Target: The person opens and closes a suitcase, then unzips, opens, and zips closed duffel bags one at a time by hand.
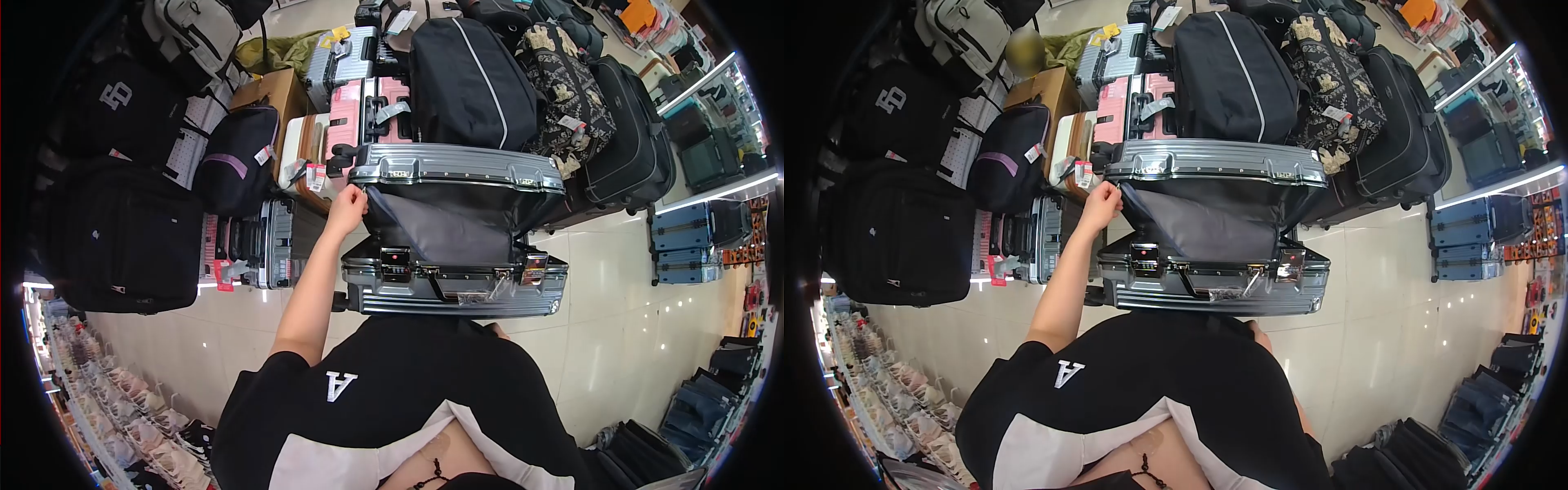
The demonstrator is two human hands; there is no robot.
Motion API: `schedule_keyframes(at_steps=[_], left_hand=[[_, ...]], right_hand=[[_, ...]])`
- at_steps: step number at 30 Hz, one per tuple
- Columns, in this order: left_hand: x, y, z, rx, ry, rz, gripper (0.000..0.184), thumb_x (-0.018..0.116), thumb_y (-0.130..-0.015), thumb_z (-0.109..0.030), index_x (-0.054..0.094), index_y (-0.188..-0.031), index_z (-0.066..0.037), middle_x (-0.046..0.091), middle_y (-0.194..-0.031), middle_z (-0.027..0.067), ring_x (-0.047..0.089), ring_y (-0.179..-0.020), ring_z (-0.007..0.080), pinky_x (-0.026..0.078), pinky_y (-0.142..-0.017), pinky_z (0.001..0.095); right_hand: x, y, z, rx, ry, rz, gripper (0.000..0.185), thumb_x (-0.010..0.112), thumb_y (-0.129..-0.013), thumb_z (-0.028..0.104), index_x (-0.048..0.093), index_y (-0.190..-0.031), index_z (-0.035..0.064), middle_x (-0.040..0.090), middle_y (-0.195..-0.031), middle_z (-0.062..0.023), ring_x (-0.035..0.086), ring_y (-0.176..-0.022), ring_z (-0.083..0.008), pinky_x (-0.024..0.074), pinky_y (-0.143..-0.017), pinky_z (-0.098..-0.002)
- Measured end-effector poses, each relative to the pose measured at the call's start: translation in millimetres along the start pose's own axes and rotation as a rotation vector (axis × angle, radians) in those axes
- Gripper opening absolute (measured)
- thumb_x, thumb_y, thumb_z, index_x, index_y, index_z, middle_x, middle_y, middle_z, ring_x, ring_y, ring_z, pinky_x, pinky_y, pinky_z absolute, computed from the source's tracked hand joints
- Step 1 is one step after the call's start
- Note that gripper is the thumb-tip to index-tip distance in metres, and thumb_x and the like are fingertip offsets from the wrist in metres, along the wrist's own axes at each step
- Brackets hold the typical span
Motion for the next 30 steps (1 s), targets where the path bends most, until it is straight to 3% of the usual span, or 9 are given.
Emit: schedule_keyframes(at_steps=[4, 11, 20, 22, 23, 26, 27, 28, 30], left_hand=[[-1.3, 1.4, -0.9, 0.012, 0.026, -0.008, 0.017, 0.053, -0.09, -0.02, 0.051, -0.083, -0.006, 0.059, -0.073, 0.0022, 0.06, -0.067, 0.0113, 0.047, -0.055, 0.0258], [-0.1, -1.2, 2.2, 0.009, 0.032, -0.054, 0.019, 0.055, -0.088, -0.018, 0.051, -0.079, -0.002, 0.059, -0.065, 0.0059, 0.059, -0.059, 0.0139, 0.047, -0.053, 0.0284], [0.9, -0.8, 4.6, 0.025, 0.036, -0.065, 0.019, 0.056, -0.087, -0.019, 0.052, -0.078, -0.003, 0.06, -0.065, 0.0058, 0.06, -0.06, 0.015, 0.047, -0.057, 0.0299], [-0.9, -4.5, 7.5, 0.046, -0.027, -0.066, 0.019, 0.056, -0.086, -0.02, 0.053, -0.078, -0.004, 0.06, -0.065, 0.0063, 0.061, -0.061, 0.0164, 0.047, -0.06, 0.0311], [-2.8, -6.7, 9.8, 0.041, -0.095, -0.072, 0.02, 0.055, -0.086, -0.023, 0.054, -0.079, -0.004, 0.062, -0.068, 0.0085, 0.062, -0.065, 0.0218, 0.047, -0.064, 0.0346], [-11.5, -6.9, 1.6, 0.071, -0.149, -0.127, 0.022, 0.052, -0.087, -0.026, 0.056, -0.081, -0.005, 0.063, -0.071, 0.0117, 0.063, -0.07, 0.0298, 0.047, -0.066, 0.0391], [-13.0, -7.7, -2.4, 0.134, -0.237, -0.166, 0.023, 0.05, -0.088, -0.026, 0.057, -0.085, -0.005, 0.064, -0.075, 0.0164, 0.062, -0.075, 0.0371, 0.047, -0.068, 0.0453], [-12.5, -2.8, -13.9, 0.178, -0.335, -0.197, 0.023, 0.05, -0.088, -0.026, 0.057, -0.085, -0.004, 0.064, -0.075, 0.0173, 0.061, -0.076, 0.038, 0.047, -0.068, 0.0466], [-8.7, 10.3, -45.5, 0.272, -0.529, -0.262, 0.023, 0.05, -0.089, -0.025, 0.056, -0.087, -0.003, 0.064, -0.077, 0.0192, 0.061, -0.077, 0.0398, 0.046, -0.069, 0.0492]], right_hand=[[-24.3, 14.2, -1.0, -0.044, 0.125, 0.039, 0.025, 0.06, -0.076, 0.023, 0.057, -0.082, -0.0005, 0.06, -0.074, -0.0244, 0.062, -0.074, -0.0397, 0.0458, -0.064, -0.0398], [-17.3, 5.2, -93.8, -0.333, 0.645, 0.175, 0.023, 0.057, -0.08, 0.02, 0.057, -0.094, 0.0011, 0.065, -0.081, -0.0173, 0.064, -0.073, -0.0304, 0.0471, -0.064, -0.0381], [-49.2, -4.5, -80.8, -0.302, 0.743, 0.418, 0.02, 0.059, -0.081, 0.013, 0.06, -0.097, 0.0005, 0.065, -0.074, -0.0133, 0.064, -0.07, -0.0249, 0.0484, -0.06, -0.0347], [-70.4, -4.8, -57.0, -0.279, 0.686, 0.525, 0.02, 0.06, -0.081, 0.012, 0.061, -0.097, 0.0004, 0.065, -0.072, -0.0125, 0.064, -0.069, -0.0236, 0.0487, -0.059, -0.0339], [-82.4, -4.0, -38.5, -0.262, 0.636, 0.578, 0.02, 0.06, -0.081, 0.011, 0.061, -0.098, 0.0004, 0.064, -0.071, -0.012, 0.064, -0.068, -0.023, 0.0488, -0.059, -0.0336], [-114.2, 14.0, 91.3, -0.026, 0.255, 0.591, 0.015, 0.063, -0.081, 0.009, 0.062, -0.093, 0.0003, 0.063, -0.066, -0.0099, 0.062, -0.062, -0.0155, 0.0474, -0.054, -0.0287], [-114.8, 4.7, 116.2, -0.076, 0.204, 0.521, 0.012, 0.063, -0.081, 0.01, 0.061, -0.088, 0.0001, 0.061, -0.063, -0.0092, 0.06, -0.059, -0.0132, 0.0457, -0.052, -0.0285], [-112.4, -8.1, 137.5, -0.123, 0.152, 0.45, 0.012, 0.063, -0.082, 0.011, 0.061, -0.083, -0.0001, 0.059, -0.06, -0.0085, 0.058, -0.056, -0.0109, 0.0439, -0.05, -0.0282], [-74.4, -39.6, 204.8, -0.545, 0.341, 0.263, 0.016, 0.064, -0.082, 0.012, 0.057, -0.074, 0.0003, 0.054, -0.055, -0.0095, 0.056, -0.05, -0.0179, 0.042, -0.048, -0.0327]])
Point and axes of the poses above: each hand's wrist, its own y-axis away from the middle knuckle, its own x-axis out of the palm, z = x × y, the point moved 3 cm from there along -y, towards the middle knuckle
